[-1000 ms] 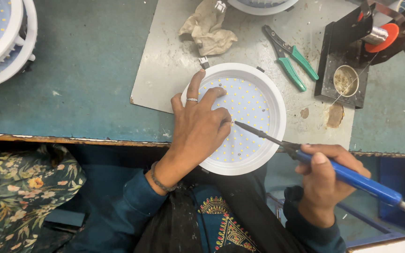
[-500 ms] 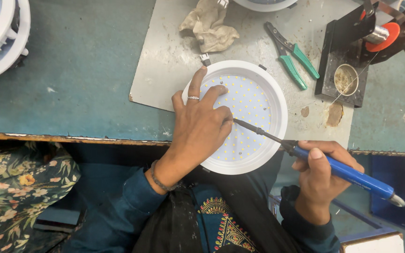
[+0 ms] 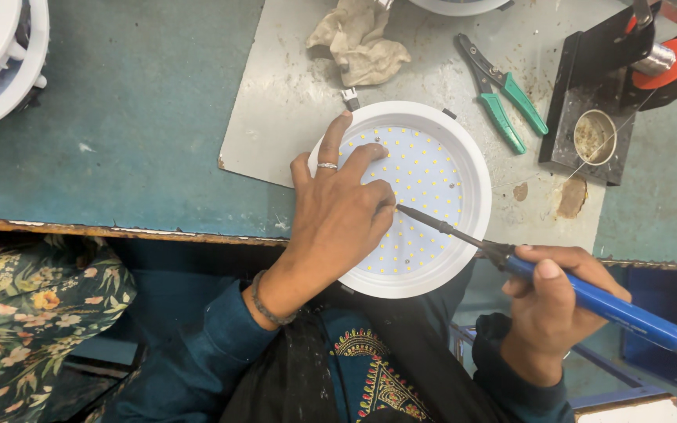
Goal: The person uses a soldering iron to attach wires to the center of circular LED light panels. They handle multiple panels, moving finished ones aside and picking up new ones from a stack to continue the process.
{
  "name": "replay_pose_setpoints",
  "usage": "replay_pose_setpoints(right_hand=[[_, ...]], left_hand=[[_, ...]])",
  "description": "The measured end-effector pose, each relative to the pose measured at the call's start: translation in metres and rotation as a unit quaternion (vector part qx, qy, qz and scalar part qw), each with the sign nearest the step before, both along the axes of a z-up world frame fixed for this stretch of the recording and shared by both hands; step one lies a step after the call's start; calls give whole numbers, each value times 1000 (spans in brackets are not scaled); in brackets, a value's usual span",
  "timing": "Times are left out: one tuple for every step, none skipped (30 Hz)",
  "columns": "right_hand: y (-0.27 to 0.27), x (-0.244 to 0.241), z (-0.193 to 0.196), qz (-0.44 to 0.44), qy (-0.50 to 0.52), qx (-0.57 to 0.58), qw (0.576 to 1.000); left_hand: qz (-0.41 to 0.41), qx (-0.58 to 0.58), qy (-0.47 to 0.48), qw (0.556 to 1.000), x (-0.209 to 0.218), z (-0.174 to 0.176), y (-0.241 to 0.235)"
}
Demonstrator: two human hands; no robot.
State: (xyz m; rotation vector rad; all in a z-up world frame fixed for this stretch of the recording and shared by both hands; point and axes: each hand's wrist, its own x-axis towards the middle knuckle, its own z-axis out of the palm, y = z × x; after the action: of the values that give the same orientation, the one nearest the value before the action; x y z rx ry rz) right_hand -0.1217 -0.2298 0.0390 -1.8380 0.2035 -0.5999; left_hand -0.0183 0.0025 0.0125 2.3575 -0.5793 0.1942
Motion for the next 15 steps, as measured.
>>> replay_pose_setpoints(right_hand=[[1,0,0,5,2,1,1000],[1,1,0,5,4,-1,1000],[2,0,-1,6,6,-2,1000],[2,1,-1,3,8,-6,1000],[2,0,-1,4,9,-8,1000],[1,0,-2,5,11,-11,1000],[0,0,-2,11,11,-12,1000],[-1,-1,-2,7,4,-13,1000],[-2,0,-2,4,-4,-13,1000],[-3,0,-3,-8,-18,-13,1000],[-4,-1,-4,-19,-26,-8,999],[-5,-1,-4,-29,-34,-3,999],[-6,-2,-4,-40,-37,5,999],[-8,-2,-5,-44,-41,10,998],[-9,-3,-6,-49,-45,14,998]], left_hand=[[0,2,-2,1000,0,0,0],[1,5,-2,1000,1,1,-1],[2,7,-2,1000,0,1,-1],[4,10,-1,1000,0,1,-1],[5,11,-2,1000,0,1,-1],[6,11,-3,1000,-1,0,-1],[7,11,-4,1000,-1,0,-2],[6,8,-5,1000,-1,0,-2],[5,5,-6,1000,0,0,-2],[5,2,-8,1000,0,0,-2],[5,3,-8,1000,-1,-1,-2],[5,4,-9,1000,-1,-1,-1],[3,4,-10,1000,-1,-1,-1],[4,5,-9,1000,-1,-1,-1],[4,5,-8,1000,-1,-1,-1]])
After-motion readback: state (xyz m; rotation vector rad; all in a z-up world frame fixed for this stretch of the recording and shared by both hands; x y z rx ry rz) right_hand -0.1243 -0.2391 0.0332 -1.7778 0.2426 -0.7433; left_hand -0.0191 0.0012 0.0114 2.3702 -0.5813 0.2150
